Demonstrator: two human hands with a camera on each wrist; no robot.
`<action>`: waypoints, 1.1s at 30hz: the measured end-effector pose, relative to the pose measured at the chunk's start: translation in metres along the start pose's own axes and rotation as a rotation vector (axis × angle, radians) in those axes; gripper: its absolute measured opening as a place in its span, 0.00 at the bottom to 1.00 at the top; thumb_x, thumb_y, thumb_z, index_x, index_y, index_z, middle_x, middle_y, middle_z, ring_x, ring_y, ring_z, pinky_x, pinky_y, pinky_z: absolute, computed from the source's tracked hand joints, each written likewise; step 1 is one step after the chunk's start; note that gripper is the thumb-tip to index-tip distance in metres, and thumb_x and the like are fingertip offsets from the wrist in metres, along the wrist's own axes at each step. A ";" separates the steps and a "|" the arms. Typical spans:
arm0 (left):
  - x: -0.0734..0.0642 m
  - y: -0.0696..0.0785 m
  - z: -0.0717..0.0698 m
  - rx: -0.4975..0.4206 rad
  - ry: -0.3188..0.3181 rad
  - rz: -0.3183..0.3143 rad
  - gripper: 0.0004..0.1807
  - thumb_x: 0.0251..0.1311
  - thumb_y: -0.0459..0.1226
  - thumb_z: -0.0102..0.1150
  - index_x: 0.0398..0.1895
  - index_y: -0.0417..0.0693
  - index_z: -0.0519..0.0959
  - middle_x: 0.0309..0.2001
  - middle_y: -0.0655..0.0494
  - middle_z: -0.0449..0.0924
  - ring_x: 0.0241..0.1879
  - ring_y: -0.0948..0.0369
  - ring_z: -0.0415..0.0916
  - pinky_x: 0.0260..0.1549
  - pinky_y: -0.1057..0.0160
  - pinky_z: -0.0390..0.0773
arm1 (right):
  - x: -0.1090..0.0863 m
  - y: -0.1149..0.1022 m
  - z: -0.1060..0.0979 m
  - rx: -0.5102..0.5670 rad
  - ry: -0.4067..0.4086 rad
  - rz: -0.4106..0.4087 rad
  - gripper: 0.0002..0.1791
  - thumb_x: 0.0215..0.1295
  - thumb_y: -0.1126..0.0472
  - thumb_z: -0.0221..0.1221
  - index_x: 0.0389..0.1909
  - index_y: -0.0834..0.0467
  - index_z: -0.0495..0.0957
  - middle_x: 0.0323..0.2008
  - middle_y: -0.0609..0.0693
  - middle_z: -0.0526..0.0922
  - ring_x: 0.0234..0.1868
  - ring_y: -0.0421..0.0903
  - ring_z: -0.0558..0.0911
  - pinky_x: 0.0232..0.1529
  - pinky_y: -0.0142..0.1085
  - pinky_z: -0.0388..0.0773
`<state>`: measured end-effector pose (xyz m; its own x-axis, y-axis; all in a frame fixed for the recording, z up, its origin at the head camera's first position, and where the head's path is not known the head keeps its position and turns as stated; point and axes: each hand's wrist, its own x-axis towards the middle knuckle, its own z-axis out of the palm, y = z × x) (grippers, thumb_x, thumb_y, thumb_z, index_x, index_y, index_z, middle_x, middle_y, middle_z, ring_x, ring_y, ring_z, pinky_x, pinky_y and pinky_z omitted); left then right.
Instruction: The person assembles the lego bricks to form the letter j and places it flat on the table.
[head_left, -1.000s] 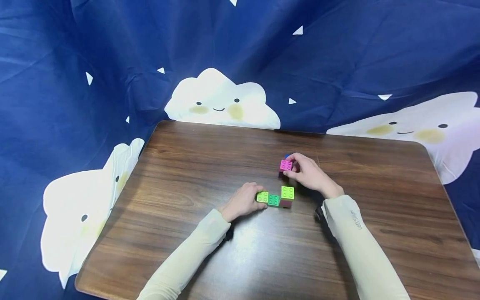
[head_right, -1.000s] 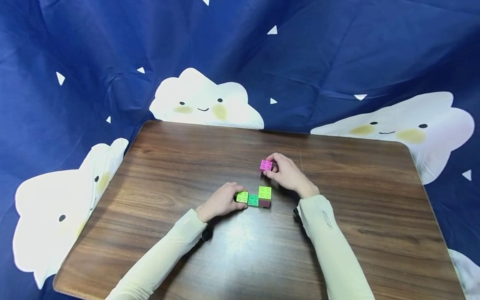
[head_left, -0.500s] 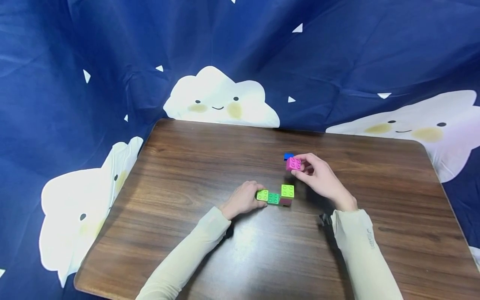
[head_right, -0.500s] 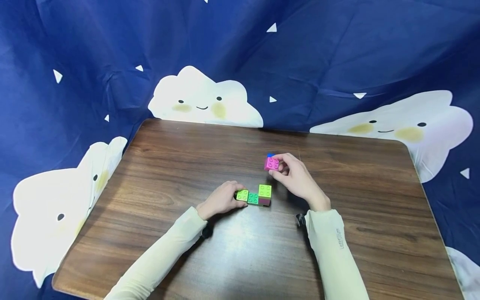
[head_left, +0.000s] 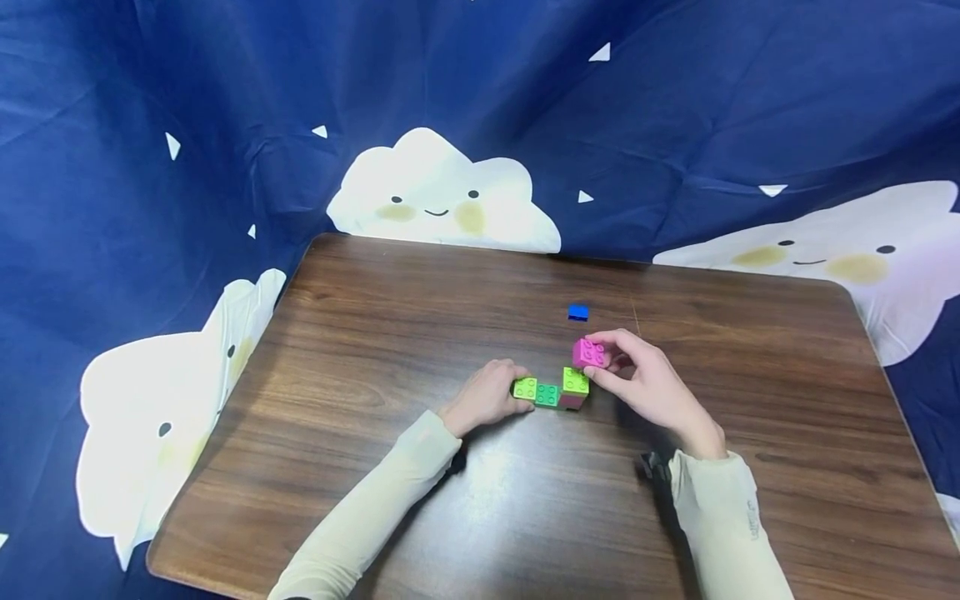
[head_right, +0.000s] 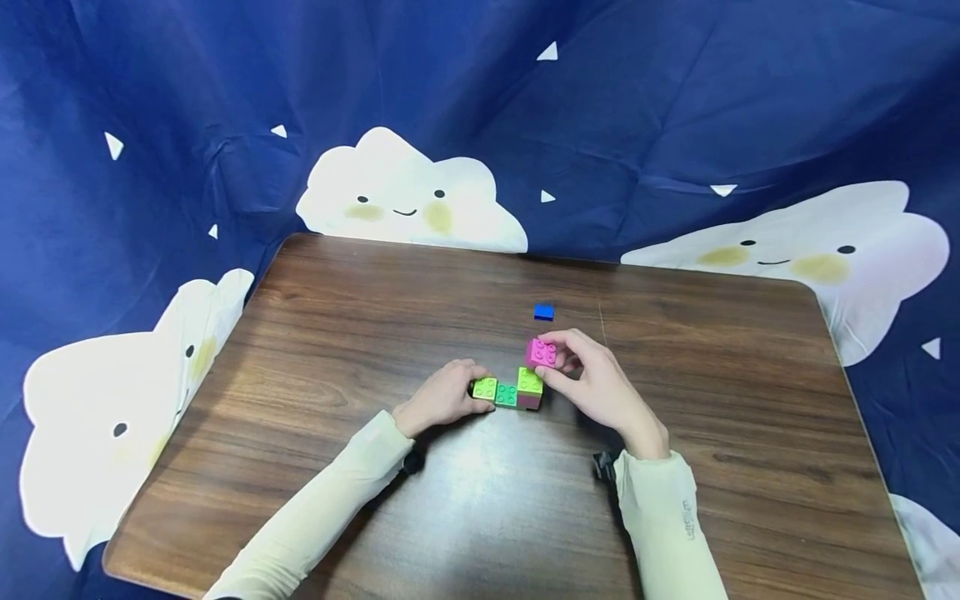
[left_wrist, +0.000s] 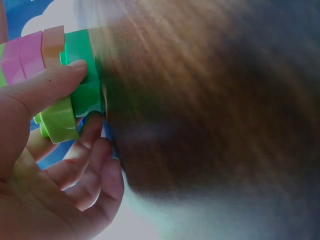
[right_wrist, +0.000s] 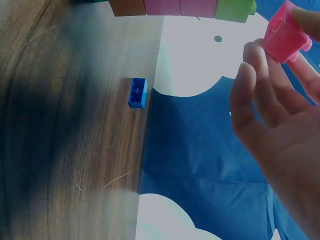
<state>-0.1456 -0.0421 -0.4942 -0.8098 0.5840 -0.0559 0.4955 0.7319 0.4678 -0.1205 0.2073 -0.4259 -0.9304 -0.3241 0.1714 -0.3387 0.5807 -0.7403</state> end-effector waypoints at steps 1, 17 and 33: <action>0.000 0.000 0.000 0.000 -0.001 0.000 0.23 0.49 0.46 0.71 0.49 0.49 0.82 0.33 0.59 0.79 0.34 0.64 0.73 0.36 0.65 0.74 | -0.002 -0.001 0.000 -0.002 -0.007 -0.002 0.20 0.60 0.60 0.65 0.54 0.54 0.76 0.41 0.46 0.81 0.37 0.38 0.76 0.40 0.30 0.76; 0.000 0.000 0.001 0.001 0.001 -0.001 0.21 0.49 0.46 0.71 0.47 0.50 0.83 0.31 0.60 0.77 0.33 0.64 0.72 0.35 0.66 0.73 | -0.016 0.001 0.017 0.018 0.002 -0.048 0.22 0.60 0.62 0.65 0.56 0.52 0.76 0.48 0.44 0.78 0.41 0.36 0.75 0.42 0.30 0.76; 0.001 0.000 -0.001 -0.036 -0.030 -0.024 0.22 0.49 0.46 0.71 0.48 0.49 0.82 0.32 0.60 0.78 0.32 0.65 0.71 0.32 0.68 0.71 | -0.020 0.001 0.025 0.013 0.034 -0.126 0.22 0.60 0.65 0.64 0.57 0.55 0.78 0.49 0.49 0.78 0.43 0.37 0.76 0.42 0.28 0.77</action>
<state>-0.1469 -0.0414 -0.4935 -0.8116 0.5767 -0.0937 0.4636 0.7331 0.4976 -0.0984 0.1962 -0.4463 -0.8849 -0.3679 0.2855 -0.4514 0.5270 -0.7201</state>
